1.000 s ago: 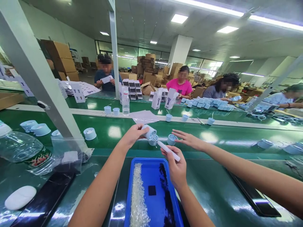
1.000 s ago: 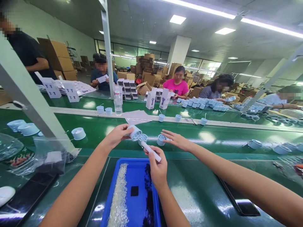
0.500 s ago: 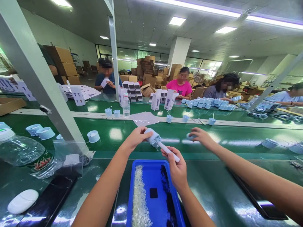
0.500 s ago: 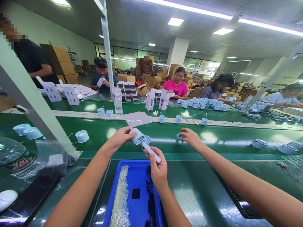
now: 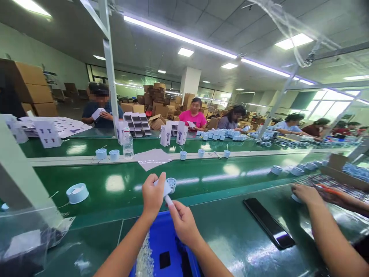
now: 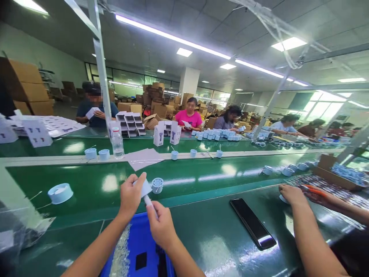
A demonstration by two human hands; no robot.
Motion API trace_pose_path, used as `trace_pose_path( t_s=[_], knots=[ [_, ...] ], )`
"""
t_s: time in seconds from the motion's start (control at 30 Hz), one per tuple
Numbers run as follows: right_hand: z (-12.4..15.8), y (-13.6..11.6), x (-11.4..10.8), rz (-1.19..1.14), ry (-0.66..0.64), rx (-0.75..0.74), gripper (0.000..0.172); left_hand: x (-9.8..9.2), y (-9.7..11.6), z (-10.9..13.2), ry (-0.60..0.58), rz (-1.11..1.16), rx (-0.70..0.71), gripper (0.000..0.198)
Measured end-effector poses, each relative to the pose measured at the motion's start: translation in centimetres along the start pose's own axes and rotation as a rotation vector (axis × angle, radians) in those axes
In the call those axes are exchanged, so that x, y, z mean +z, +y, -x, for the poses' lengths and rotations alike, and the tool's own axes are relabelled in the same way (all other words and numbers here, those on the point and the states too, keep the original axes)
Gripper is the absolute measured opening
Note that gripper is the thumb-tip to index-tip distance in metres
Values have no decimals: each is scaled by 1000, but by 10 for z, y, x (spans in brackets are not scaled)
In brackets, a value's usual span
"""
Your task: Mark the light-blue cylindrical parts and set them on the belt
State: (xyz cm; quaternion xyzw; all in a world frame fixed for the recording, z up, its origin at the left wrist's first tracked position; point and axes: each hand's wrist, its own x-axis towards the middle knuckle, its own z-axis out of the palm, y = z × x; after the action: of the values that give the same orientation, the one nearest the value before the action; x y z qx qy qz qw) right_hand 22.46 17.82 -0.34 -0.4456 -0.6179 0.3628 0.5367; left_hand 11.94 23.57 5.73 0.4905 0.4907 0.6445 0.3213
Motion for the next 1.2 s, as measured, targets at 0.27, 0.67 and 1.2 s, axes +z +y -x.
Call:
trace_pose_path(
  t_s=[0.27, 0.67, 1.2],
  knots=[
    [-4, -5, 7, -364, 26, 173, 59, 8, 2, 11, -72, 132, -3, 32],
    [-4, 6, 13, -386, 112, 109, 53, 7, -4, 7, -427, 109, -82, 44],
    [-14, 29, -2, -240, 59, 284, 64, -63, -51, -51, -567, -1207, 94, 48]
  ],
)
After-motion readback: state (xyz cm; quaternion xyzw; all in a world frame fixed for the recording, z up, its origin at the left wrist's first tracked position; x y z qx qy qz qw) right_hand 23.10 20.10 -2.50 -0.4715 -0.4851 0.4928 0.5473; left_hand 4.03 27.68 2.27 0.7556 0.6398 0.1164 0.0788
